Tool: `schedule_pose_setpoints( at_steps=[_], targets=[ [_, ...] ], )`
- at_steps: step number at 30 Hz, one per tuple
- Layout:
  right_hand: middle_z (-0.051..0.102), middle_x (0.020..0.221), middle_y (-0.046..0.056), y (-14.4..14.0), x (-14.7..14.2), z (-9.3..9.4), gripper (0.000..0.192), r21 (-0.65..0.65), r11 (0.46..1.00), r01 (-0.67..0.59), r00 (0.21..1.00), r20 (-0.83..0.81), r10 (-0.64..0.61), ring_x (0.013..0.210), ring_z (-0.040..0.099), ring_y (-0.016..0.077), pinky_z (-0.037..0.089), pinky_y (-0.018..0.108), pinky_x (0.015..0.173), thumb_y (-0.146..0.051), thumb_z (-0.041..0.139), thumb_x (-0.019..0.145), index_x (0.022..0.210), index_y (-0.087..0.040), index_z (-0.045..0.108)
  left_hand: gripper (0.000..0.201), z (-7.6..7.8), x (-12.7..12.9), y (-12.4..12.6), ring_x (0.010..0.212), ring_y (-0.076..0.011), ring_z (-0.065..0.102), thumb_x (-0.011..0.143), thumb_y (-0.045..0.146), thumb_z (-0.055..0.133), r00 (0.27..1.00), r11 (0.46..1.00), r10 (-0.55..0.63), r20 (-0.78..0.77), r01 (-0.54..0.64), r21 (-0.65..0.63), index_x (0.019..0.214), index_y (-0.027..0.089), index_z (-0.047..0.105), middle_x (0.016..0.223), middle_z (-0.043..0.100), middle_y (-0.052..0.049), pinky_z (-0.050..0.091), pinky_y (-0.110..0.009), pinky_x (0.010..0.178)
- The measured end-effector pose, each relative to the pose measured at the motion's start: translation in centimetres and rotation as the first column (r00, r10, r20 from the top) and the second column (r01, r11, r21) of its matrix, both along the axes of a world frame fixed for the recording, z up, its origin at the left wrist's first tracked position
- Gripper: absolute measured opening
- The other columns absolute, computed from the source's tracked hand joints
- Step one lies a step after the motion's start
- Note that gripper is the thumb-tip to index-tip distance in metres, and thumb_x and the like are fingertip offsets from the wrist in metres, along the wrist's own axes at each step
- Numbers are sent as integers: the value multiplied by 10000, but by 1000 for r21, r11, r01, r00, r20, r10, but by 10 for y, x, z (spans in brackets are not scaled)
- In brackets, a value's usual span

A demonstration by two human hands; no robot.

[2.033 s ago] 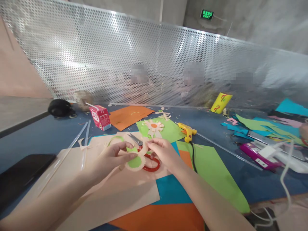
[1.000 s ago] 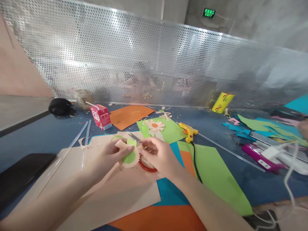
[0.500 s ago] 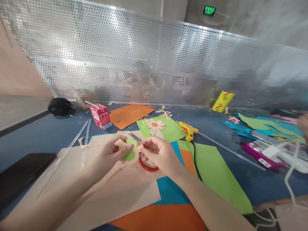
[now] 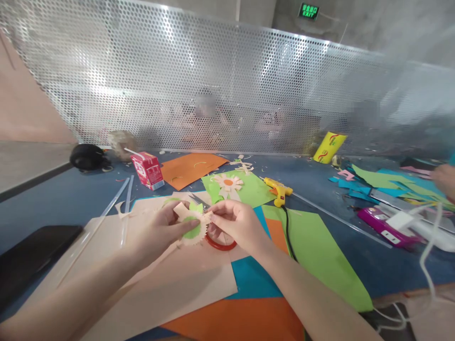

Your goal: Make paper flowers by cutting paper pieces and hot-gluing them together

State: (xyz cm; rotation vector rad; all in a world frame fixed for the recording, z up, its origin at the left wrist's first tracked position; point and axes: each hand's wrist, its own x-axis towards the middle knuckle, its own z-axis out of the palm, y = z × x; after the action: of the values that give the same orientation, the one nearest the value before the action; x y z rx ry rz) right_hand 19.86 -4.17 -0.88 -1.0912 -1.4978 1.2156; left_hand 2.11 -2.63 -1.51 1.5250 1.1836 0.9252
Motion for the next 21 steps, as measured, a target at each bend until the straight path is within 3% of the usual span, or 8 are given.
schedule_pose_setpoints(
  at_steps=[5, 7, 9, 12, 15, 17, 19, 21],
  targets=[
    [652, 768, 3, 0, 0, 1, 87, 24, 999, 34, 997, 71, -35, 648, 614, 97, 488, 199, 587, -245, 584, 748, 811, -189, 604, 328, 0, 0, 0, 488, -90, 428, 662, 376, 634, 999, 1000, 22, -24, -23, -10, 903, 203, 494, 554, 364, 77, 344, -183, 389],
    [651, 790, 8, -2, 0, 3, 72, 63, 997, 44, 991, 123, -51, 683, 614, 106, 488, 209, 611, -232, 577, 751, 802, -188, 603, 323, 1, -1, -1, 496, -96, 448, 663, 340, 640, 996, 996, 31, -83, -24, 85, 918, 202, 499, 563, 389, 72, 378, -202, 413],
    [645, 794, 10, -4, -1, 6, 58, 130, 990, 50, 984, 165, -71, 697, 610, 113, 487, 225, 633, -222, 568, 757, 795, -191, 598, 242, 3, -4, -2, 581, -115, 513, 689, 268, 624, 992, 962, 19, -124, 15, 272, 893, 201, 511, 636, 475, 43, 435, -231, 495],
    [629, 827, 19, -9, -1, 9, 43, 288, 957, 26, 980, 184, -82, 770, 605, 137, 494, 257, 672, -188, 556, 761, 782, -205, 590, 86, 8, -10, -4, 833, -146, 558, 740, 123, 550, 988, 782, 2, -151, 92, 617, 782, 193, 525, 863, 559, -23, 468, -272, 675],
    [578, 1041, 39, -12, 2, 9, 162, 502, 864, -36, 977, 200, -76, 1019, 533, 181, 460, 321, 833, -127, 549, 744, 859, -233, 590, 162, 15, -18, -5, 932, -154, 525, 740, 29, 525, 979, 483, 90, -183, 117, 868, 743, 190, 539, 970, 525, -43, 451, -307, 772],
    [505, 1191, 45, -9, 5, 8, 280, 617, 787, -16, 970, 200, -137, 1147, 440, 200, 386, 374, 940, -130, 525, 756, 1006, -254, 551, 188, 17, -22, -4, 957, -177, 505, 716, 14, 560, 966, 290, 150, -210, 160, 943, 741, 200, 560, 963, 519, -38, 436, -349, 810],
    [478, 1236, 59, -2, 11, 8, 325, 700, 710, 78, 935, 195, -295, 1177, 409, 203, 345, 394, 974, -157, 481, 783, 1095, -246, 498, 209, 18, -25, -2, 955, -192, 499, 699, 1, 575, 954, 185, 193, -230, 195, 963, 732, 207, 571, 938, 530, -32, 435, -374, 815],
    [514, 1185, 83, 7, 21, 10, 291, 745, 640, 187, 810, 252, -529, 1144, 437, 216, 357, 397, 954, -176, 456, 785, 1068, -213, 509, 227, 17, -27, 1, 933, -191, 507, 695, -18, 565, 947, 165, 204, -247, 216, 962, 737, 206, 568, 912, 549, -30, 447, -374, 797]
  ],
)
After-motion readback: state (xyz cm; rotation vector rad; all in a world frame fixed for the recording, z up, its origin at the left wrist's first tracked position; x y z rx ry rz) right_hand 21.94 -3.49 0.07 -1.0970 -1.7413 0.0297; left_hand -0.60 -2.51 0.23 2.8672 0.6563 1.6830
